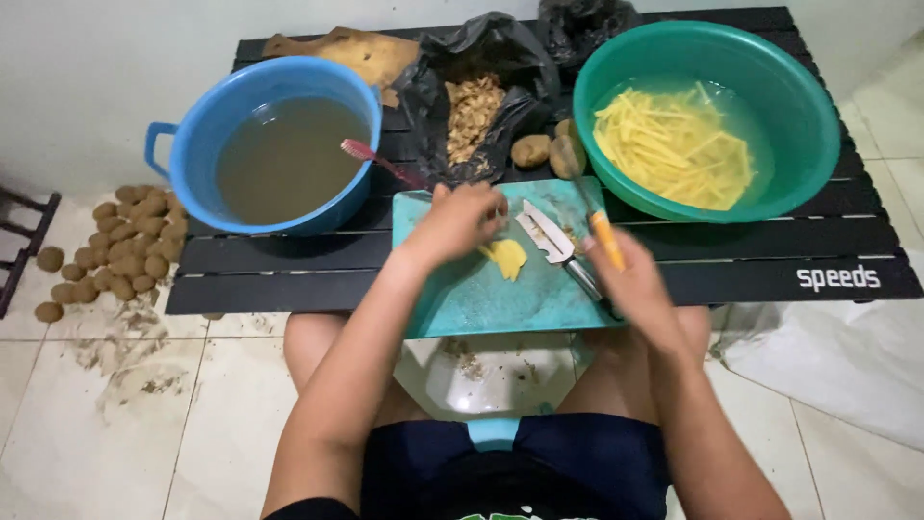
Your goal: Peeling a potato and slicing it into thin strips on a cutting board.
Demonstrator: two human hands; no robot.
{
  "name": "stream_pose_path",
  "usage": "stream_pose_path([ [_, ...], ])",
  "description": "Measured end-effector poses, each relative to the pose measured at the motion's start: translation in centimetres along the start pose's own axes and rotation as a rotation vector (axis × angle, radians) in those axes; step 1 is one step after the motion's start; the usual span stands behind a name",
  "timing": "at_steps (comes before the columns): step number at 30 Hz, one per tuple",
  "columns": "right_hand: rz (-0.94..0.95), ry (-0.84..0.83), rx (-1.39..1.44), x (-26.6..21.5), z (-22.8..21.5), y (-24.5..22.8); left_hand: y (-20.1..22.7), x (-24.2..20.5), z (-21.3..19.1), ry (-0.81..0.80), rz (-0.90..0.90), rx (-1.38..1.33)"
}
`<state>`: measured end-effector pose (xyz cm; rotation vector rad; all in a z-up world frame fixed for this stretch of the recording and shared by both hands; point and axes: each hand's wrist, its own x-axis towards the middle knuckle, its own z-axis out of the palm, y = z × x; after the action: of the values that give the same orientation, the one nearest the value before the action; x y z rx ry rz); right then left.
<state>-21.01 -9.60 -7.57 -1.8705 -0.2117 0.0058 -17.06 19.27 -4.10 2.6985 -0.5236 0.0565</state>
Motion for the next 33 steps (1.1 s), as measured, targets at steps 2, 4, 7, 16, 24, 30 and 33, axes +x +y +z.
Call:
stream_pose_path([
  [2, 0.002, -0.076, -0.006, -1.8, 1.5, -1.4, -0.9, -1.9, 2.5, 0.020, -0.001, 0.113],
  [4, 0.006, -0.154, -0.013, -3.3, 2.7, -1.0, -1.3, -3.5, 4.7, 0.036, -0.005, 0.225],
  [7, 0.043, -0.222, 0.002, -4.9, 3.8, 0.9, -1.6, -4.7, 6.3, 0.145, -0.001, 0.247],
  [16, 0.377, -0.258, -0.172, -9.1, 4.7, -4.7, -0.2, -8.5, 5.9, 0.211, -0.088, 0.131],
  [24, 0.402, -0.229, -0.478, -9.4, 5.4, -5.4, 0.6, -9.3, 7.3, 0.157, -0.164, -0.007],
  [30, 0.346, -0.213, -0.324, -9.5, 5.7, -5.1, 1.1, -12.9, 3.7, 0.101, -0.102, -0.017],
  [33, 0.268, -0.248, -0.293, -10.0, 6.5, -4.2, 1.2, -14.2, 3.0, 0.138, -0.137, -0.063],
])
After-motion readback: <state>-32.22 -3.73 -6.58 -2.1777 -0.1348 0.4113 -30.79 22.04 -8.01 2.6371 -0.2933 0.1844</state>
